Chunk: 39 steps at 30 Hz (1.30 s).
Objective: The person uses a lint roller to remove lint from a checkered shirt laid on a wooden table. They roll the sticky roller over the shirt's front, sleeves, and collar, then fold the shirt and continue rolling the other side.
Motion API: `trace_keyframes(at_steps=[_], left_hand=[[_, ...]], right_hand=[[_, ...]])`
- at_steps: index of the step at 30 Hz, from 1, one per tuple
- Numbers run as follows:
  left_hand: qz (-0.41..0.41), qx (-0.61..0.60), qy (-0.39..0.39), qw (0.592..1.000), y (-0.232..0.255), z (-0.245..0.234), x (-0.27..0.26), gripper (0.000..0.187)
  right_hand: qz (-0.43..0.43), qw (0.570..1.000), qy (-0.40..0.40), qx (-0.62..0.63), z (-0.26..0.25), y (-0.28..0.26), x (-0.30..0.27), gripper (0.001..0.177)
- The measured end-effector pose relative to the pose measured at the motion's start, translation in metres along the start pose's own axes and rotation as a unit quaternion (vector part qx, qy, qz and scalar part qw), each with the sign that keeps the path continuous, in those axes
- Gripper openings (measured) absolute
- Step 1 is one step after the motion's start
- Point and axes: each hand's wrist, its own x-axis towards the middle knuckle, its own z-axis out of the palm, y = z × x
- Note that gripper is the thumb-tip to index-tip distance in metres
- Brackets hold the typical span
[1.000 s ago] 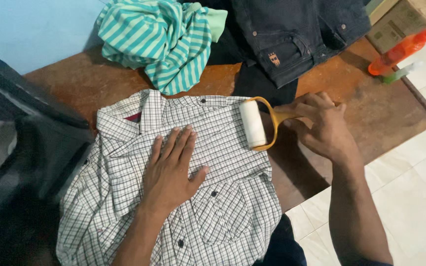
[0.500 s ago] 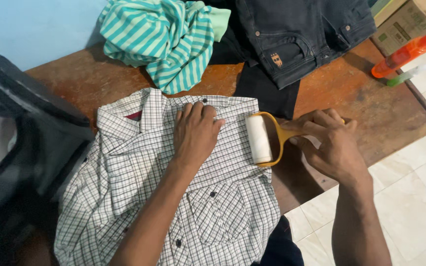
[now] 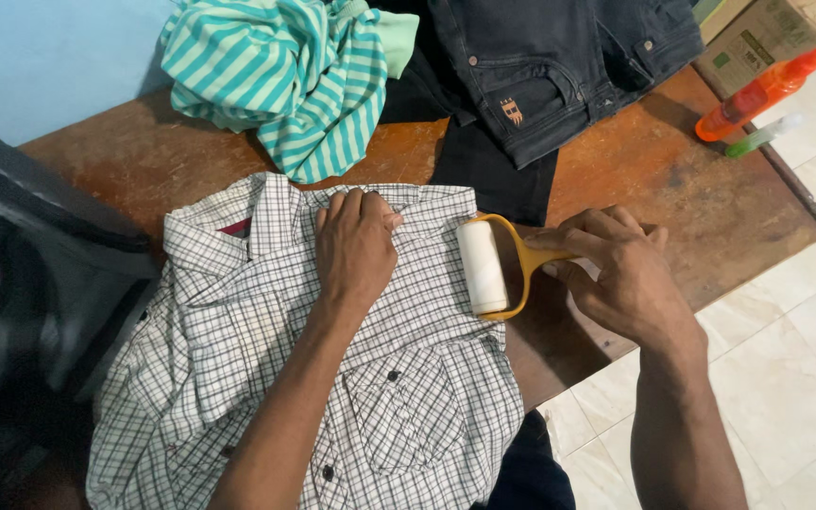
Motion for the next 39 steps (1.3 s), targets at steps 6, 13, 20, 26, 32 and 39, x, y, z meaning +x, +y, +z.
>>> trace_keyframes(at_steps=[6,13,20,26,32,39], left_hand=[[0.071,0.082,0.028,0.994,0.002,-0.002,-0.001,0.023],[0.052,0.142,0.024,0.988,0.006,-0.001,0.0,0.028],[0.263,-0.027,0.003,0.964,0.016,0.014,0.002,0.03],[0.16,-0.14,-0.023,0.977,0.026,0.022,0.029,0.014],[0.214,-0.057,-0.012,0.975,0.038,0.03,0.051,0.019],[0.31,0.102,-0.052,0.944,0.033,0.036,0.055,0.007]], right_hand=[[0.011,1.0,-0.024,0.0,-0.004,-0.003,0.001,0.033],[0.018,0.998,-0.041,-0.037,-0.009,-0.009,0.006,0.036],[0.034,0.998,-0.05,-0.006,-0.008,-0.009,0.004,0.038],[0.045,0.997,-0.052,-0.027,-0.009,-0.01,0.001,0.038],[0.049,0.998,-0.05,-0.001,-0.014,-0.015,-0.001,0.035],[0.045,0.998,-0.049,0.003,-0.014,-0.014,-0.002,0.033]])
